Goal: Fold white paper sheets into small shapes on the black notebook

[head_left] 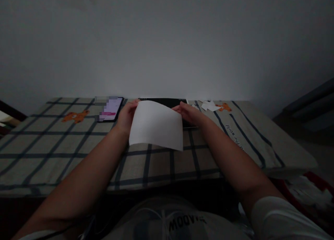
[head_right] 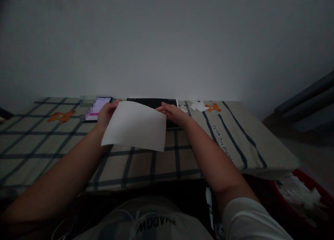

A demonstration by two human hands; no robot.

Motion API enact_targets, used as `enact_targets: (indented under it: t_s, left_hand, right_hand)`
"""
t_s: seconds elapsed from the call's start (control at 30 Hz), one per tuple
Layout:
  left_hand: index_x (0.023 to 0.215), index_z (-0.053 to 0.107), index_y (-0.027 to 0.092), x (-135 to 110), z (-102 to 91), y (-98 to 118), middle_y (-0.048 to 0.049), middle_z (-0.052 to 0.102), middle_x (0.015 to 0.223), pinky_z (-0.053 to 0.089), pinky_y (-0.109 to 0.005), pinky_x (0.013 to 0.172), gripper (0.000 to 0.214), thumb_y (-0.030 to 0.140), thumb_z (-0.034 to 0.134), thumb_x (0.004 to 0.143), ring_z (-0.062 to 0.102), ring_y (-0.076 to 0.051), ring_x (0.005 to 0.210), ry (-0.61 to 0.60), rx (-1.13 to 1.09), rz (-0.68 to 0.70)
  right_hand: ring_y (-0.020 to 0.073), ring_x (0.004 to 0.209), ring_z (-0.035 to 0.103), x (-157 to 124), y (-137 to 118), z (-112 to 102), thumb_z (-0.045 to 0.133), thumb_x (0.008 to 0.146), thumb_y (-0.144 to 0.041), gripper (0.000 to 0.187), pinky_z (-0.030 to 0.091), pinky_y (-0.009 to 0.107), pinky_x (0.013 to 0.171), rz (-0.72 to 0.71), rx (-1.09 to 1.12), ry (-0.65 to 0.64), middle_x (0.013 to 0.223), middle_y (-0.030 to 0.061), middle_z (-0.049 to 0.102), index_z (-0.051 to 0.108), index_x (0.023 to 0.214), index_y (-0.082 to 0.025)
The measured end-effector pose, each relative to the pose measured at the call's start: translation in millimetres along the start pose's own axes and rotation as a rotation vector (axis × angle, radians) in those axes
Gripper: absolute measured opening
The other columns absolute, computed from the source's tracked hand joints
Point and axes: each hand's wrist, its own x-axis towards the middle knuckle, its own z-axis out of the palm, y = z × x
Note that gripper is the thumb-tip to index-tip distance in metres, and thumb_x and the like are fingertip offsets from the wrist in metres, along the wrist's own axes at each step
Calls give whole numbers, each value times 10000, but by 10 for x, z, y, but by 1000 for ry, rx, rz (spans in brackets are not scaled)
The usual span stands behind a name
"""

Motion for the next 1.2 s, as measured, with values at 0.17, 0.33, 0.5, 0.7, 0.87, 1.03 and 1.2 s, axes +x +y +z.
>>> enact_targets:
  t_s: [0.17,0.33,0.5,0.7,0.87,1.03,1.2]
  left_hand:
    - [753,474,242,46,112,-97,-4,524,707,517,-335,674,200,436,516,778,558,-189,681,204,-335,-311]
    - [761,613,221,84,144,-274,-19,633,751,506,-335,758,180,388,566,809,597,-220,788,218,125,-339]
    - [1001,683,186,116,151,-469,-122,743,1089,539,-431,985,239,367,599,869,684,-280,1027,193,407,-302]
    - [1373,654,164,12,208,-493,-147,621,1518,383,-496,1250,582,536,593,928,542,-313,1441,-161,555,67]
    - [1431,661,146,-32,268,-525,-156,537,1613,364,-462,1270,629,565,517,985,493,-309,1509,-379,694,32]
    - [1505,612,153,-21,272,-536,-147,491,1649,338,-440,1281,663,578,470,1017,454,-293,1541,-412,750,16]
    - [1557,556,151,-10,265,-548,-150,423,1689,304,-448,1296,689,576,467,1021,404,-301,1571,-459,738,3]
  right_hand:
    - [228,1041,714,-31,-53,-56,794,834,-292,263,569,387,955,64,-67,107,1172,84,796,786,1082,-206]
    - [219,1013,702,14,-48,-26,736,874,-208,276,538,393,963,34,-469,379,1167,101,791,793,1141,-166]
    - [241,1190,694,56,92,66,663,948,-187,338,495,406,1091,15,-753,473,1308,105,763,758,1271,-164]
    - [294,1279,637,76,82,111,646,976,-241,354,478,434,1125,37,-1084,435,1330,140,726,747,1305,-153]
    - [306,1277,623,236,-86,134,487,1038,-239,396,513,436,1061,32,-1246,332,1356,143,689,747,1334,-199]
    - [293,1299,638,586,-117,226,358,1068,-218,534,502,415,1085,95,-1260,172,1443,155,659,574,1556,-217]
    - [313,1258,681,814,-124,266,336,1065,-218,591,542,424,1008,199,-1311,119,1464,159,659,454,1639,-292]
